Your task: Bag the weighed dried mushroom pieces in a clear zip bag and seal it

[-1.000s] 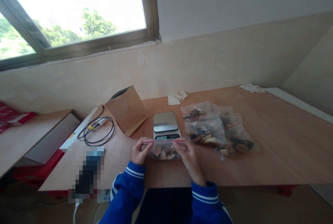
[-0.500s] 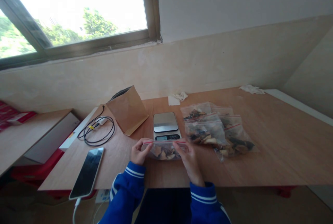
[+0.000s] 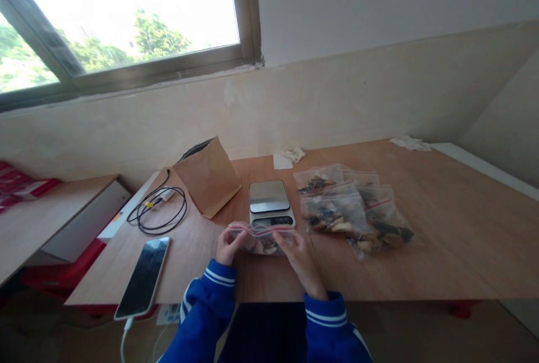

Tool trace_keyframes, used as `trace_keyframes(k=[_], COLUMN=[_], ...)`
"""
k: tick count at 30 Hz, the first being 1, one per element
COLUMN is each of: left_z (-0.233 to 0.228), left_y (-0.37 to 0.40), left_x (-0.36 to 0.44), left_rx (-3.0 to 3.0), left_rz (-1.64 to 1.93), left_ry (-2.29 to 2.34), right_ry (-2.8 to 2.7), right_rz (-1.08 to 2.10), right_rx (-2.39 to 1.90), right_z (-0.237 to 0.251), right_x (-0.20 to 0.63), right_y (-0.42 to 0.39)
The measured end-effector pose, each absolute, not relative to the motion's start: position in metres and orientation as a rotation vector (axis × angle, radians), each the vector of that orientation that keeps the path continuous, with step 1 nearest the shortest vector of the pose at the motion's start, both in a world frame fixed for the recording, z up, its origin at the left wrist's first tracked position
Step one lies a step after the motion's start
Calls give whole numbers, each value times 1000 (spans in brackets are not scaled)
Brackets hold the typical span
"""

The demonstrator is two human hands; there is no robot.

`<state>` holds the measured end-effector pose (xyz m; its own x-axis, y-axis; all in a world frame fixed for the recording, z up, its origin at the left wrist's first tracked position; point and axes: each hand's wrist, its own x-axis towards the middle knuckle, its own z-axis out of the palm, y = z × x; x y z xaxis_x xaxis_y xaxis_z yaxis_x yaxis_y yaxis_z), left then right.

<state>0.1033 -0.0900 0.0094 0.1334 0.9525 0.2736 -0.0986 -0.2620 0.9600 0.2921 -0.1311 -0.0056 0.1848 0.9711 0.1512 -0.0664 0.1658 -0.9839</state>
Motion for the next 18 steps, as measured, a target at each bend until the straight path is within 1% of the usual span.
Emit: trace_keyframes(k=[6,13,18], left_z=[12,9,11], left_y=[-92,-92,-93], left_x=[103,102,103], left_rx=[1417,1486,1519], left_rz=[1335,1306,1350], left_ry=[953,1019,1094], right_ry=[-1085,-1037,-1014], right_rz=[983,891,873], right_rx=[-1099,-1151,-1147], right_z=[2,-4,-4], right_x=[288,288,287], right_y=[-133,-130,-131])
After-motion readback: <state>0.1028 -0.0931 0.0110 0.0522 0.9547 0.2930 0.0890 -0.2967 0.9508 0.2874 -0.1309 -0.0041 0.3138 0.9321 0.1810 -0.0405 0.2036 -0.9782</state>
